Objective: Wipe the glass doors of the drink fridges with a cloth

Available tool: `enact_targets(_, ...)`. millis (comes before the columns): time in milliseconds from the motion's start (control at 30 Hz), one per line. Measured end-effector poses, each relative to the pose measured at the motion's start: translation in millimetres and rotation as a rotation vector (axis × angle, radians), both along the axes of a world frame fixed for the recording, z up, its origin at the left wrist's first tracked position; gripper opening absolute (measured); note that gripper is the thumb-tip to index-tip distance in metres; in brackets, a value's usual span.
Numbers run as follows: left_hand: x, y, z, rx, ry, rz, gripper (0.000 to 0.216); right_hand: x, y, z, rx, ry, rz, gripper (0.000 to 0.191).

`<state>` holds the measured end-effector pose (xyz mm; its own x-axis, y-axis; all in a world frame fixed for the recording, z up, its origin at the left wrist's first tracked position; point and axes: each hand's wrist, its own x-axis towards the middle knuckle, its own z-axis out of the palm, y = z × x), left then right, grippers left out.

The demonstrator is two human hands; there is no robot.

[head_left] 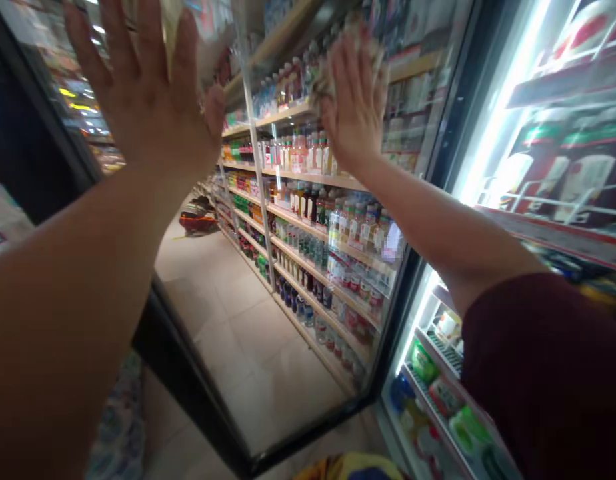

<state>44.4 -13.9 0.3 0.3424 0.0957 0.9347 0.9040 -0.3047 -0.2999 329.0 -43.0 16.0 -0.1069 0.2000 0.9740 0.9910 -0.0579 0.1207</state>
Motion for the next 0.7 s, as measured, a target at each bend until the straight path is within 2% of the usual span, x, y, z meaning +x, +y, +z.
enact_targets(67, 0, -2, -0.3, -0.023, -0.009, -0.004, 0.070, -12, -8, -10.7, -0.131, -0.215, 0.090, 0.064)
enact_targets(133, 1, 1, 0.2, -0.052, -0.020, -0.009, 0.070, -10, -11, -5.7, -0.191, -0.299, 0.160, 0.064)
enact_targets(267, -1, 12, 2.0, 0.039, -0.033, -0.074, 0.071, -4, -4, 24.0, 0.002, -0.034, 0.110, 0.067)
enact_targets(333, -2, 15, 1.7, 0.074, -0.028, -0.096, 0.069, -12, -1, 25.4, 0.074, 0.051, 0.066, 0.065)
enact_targets(400, -2, 14, 0.8, 0.057, -0.015, -0.091, 0.068, -23, -1, 16.9, 0.044, -0.074, 0.062, 0.065)
enact_targets(467, -2, 13, -0.1, 0.046, -0.004, -0.072, 0.069, -30, -4, 9.6, -0.075, -0.331, 0.102, 0.067)
enact_targets(533, -2, 13, -0.4, 0.054, 0.004, -0.051, 0.071, -31, -6, 12.6, -0.153, -0.484, 0.140, 0.066)
enact_targets(600, -2, 13, -0.3, 0.067, -0.002, -0.036, 0.070, -31, -5, 24.0, -0.136, -0.359, 0.118, 0.066)
enact_targets(700, -2, 14, 0.2, 0.081, -0.003, -0.030, 0.068, -40, 0, 33.5, -0.040, 0.032, -0.024, 0.064)
